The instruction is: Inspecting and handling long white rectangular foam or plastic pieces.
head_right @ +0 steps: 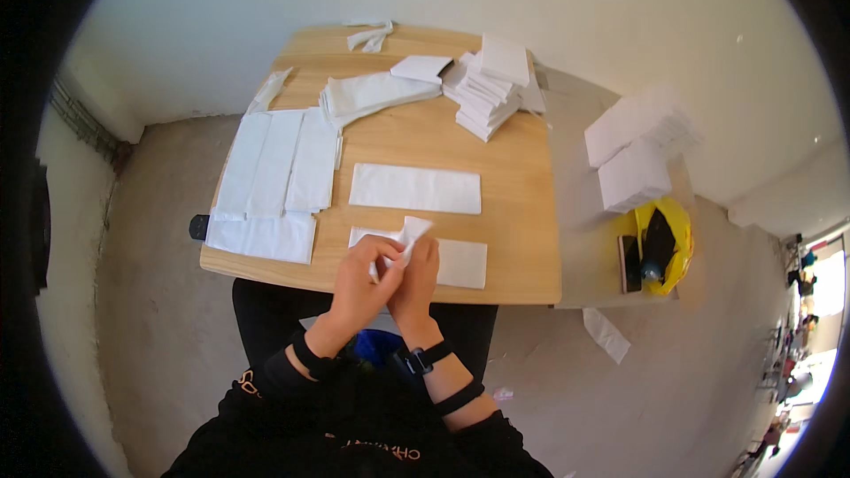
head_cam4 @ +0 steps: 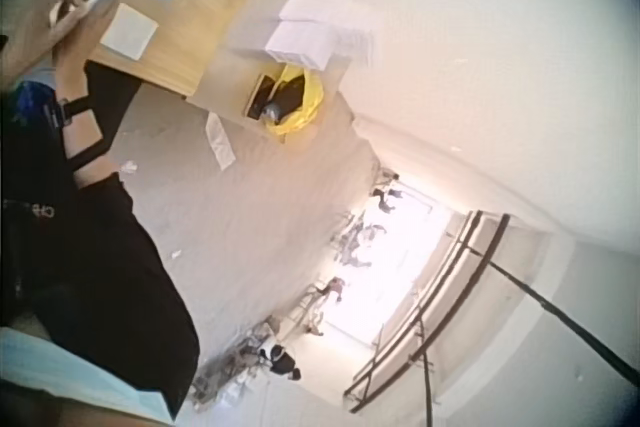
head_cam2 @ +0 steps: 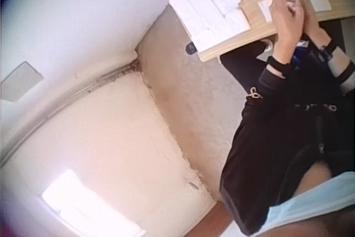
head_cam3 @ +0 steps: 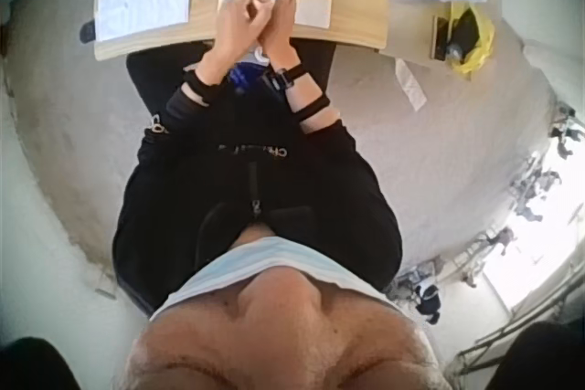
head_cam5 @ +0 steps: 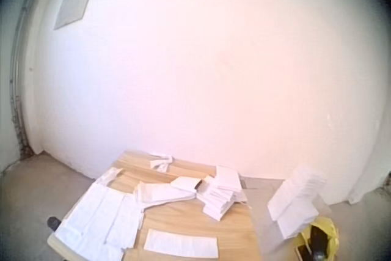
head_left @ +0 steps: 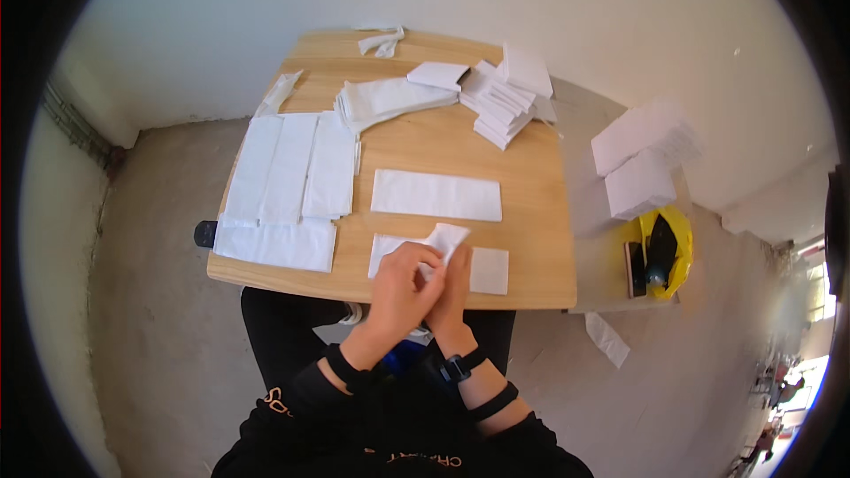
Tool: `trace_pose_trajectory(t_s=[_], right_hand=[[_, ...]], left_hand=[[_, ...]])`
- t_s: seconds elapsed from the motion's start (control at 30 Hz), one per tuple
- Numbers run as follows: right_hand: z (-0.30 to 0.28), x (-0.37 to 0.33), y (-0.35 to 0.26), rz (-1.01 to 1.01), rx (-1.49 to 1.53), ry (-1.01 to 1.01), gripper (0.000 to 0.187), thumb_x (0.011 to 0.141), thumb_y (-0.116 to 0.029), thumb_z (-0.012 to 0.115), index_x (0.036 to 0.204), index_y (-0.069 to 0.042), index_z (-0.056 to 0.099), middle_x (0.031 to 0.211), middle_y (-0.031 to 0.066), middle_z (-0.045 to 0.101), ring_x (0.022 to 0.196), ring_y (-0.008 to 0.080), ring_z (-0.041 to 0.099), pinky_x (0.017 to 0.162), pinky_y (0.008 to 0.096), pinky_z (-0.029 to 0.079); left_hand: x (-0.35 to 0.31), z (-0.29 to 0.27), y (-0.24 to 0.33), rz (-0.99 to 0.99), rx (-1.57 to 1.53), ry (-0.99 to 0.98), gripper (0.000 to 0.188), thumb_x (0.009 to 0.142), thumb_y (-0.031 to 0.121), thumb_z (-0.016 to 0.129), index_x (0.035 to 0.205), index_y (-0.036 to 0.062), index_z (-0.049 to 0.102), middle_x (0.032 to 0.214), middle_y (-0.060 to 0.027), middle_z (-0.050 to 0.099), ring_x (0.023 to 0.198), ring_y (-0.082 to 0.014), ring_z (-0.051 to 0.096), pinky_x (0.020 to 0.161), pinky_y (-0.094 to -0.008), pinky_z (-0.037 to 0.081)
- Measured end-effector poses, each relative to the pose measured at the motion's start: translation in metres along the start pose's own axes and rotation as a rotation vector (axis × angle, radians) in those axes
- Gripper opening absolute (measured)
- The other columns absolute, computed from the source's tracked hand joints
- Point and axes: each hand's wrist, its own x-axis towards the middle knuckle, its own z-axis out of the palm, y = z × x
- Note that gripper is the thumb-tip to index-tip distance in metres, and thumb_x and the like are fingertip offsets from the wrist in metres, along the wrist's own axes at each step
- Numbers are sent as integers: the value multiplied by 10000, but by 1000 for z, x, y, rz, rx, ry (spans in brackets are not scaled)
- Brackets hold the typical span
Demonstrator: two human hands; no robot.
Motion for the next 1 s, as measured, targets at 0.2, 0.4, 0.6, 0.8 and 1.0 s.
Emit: trace_pose_trajectory(t_s=[0.2, 0.4, 0.6, 0.8, 1.0], right_hand=[[-43, 29, -1, 458, 621, 331, 202, 902, -144, 641, 1002, 30, 627, 900, 43, 637, 799, 128, 568, 730, 279, 463], [-88, 33, 40, 649, 891, 400, 338, 888, -115, 663, 1179, 35, 576, 1140, 82, 607, 1023, 150, 565, 875, 282, 447], [-116, 30, 83, 753, 905, 437, 351, 900, -79, 638, 1231, -1, 551, 1181, 89, 607, 1105, 202, 580, 930, 329, 480], [-134, 23, 137, 757, 878, 452, 328, 904, -68, 629, 1219, -20, 556, 1192, 93, 611, 1094, 213, 601, 911, 331, 508], [-140, 16, 162, 866, 826, 400, 295, 904, -105, 646, 1180, -26, 574, 1154, 89, 621, 1053, 200, 615, 876, 325, 523]], left_hand=[[-11, -1, -37, 323, 292, 72, 807, 667, 156, 827, 1330, 2, 393, 1333, -238, 418, 1206, -421, 420, 1020, -471, 355], [-11, 16, -99, 210, 508, 227, 941, 631, 118, 843, 1383, -16, 293, 1344, -264, 360, 1192, -439, 396, 1025, -495, 326], [-7, 16, -110, 159, 501, 198, 513, 610, 38, 761, 1072, 74, 542, 1181, -156, 502, 1123, -357, 464, 1032, -484, 323], [-5, 29, -110, 326, 510, 113, 246, 658, 32, 684, 868, 139, 612, 1057, -52, 565, 1008, -275, 535, 1071, -495, 298], [-1, 35, -112, 330, 547, 84, 247, 657, 34, 691, 874, 122, 614, 1077, -66, 561, 1022, -260, 536, 1076, -501, 284]])
